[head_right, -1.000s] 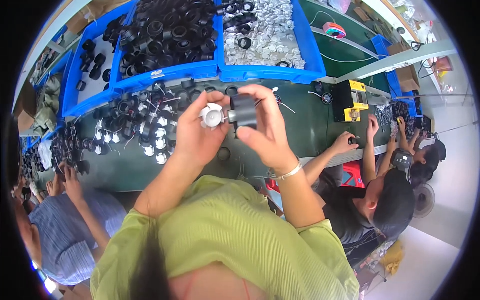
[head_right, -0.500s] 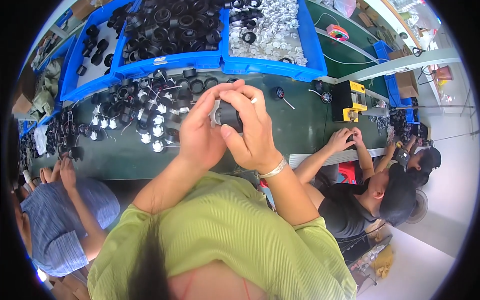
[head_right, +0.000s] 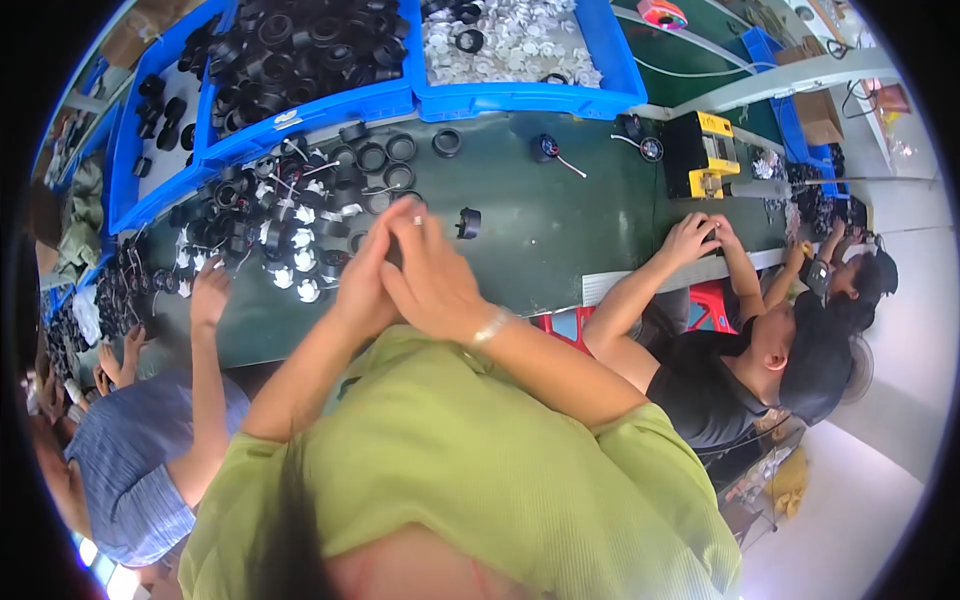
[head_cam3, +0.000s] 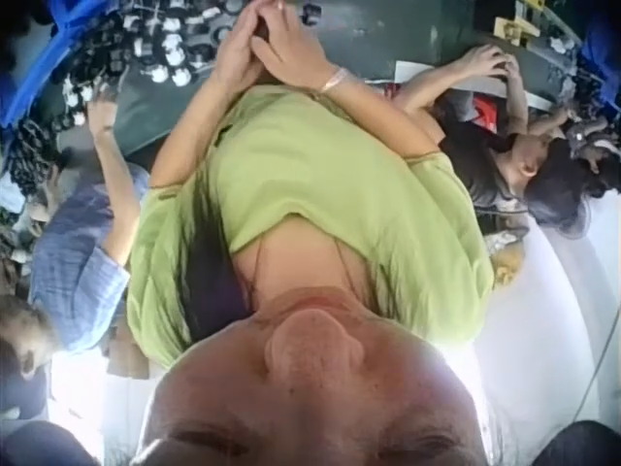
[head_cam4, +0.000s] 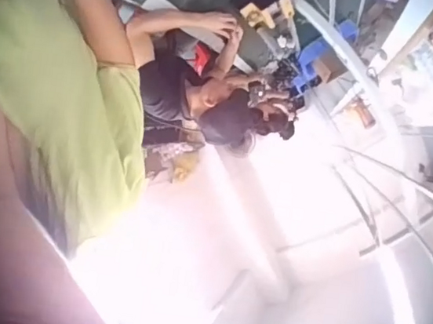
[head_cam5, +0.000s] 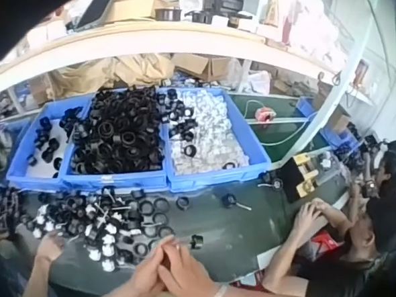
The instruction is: The person assembles small electronic components by hand, taking wires and other components from blue bins and a cardboard box and fitting them into plastic housings.
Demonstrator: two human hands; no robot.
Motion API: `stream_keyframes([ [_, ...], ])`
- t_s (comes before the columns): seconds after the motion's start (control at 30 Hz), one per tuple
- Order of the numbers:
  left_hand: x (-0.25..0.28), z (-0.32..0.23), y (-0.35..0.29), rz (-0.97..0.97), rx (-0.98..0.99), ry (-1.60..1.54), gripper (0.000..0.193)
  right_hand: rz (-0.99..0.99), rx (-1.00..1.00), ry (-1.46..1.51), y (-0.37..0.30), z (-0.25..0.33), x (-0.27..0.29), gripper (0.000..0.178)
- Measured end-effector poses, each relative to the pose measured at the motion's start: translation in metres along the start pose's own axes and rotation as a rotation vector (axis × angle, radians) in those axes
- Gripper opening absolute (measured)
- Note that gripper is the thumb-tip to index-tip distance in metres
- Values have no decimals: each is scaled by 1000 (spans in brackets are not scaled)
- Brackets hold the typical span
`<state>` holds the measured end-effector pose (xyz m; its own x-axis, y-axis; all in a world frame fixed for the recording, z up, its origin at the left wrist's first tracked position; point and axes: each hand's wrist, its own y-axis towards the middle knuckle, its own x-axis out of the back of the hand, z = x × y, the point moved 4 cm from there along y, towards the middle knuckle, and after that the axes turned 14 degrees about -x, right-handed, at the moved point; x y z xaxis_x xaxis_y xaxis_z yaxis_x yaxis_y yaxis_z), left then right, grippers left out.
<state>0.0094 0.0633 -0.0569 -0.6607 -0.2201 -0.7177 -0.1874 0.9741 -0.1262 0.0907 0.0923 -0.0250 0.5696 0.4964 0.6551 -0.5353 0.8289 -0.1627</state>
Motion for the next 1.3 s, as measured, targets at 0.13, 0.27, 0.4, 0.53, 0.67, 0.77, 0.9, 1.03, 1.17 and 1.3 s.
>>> stream_keyframes([
  [0.13,103,29,-7,-450,143,28,22,491,-122,91,23,-39,-51,67],
  [0.27,175,-38,-5,-719,-141,510,20,67,79,150,67,-87,-1,40],
  [0.4,226,-96,15,-658,-263,1660,43,-261,-263,-354,106,-210,54,45],
  [0.53,160,-101,77,-522,-615,1776,38,-270,-369,-408,129,-244,74,56],
  [0.67,36,-50,202,127,-789,1706,27,-157,-378,-369,144,-279,70,60],
  [0.77,-2,-4,289,523,-813,1823,22,-143,-389,-317,151,-274,63,59],
  [0.9,46,72,360,849,87,2198,21,-199,-350,-156,142,-263,57,53],
  [1.03,55,132,383,1036,-40,2137,19,-168,-388,247,112,-288,59,55],
  [1.17,20,69,348,697,-682,2028,10,-92,-421,166,116,-273,66,57],
  [1.3,44,11,323,232,-621,1526,25,-108,-331,123,131,-248,63,56],
])
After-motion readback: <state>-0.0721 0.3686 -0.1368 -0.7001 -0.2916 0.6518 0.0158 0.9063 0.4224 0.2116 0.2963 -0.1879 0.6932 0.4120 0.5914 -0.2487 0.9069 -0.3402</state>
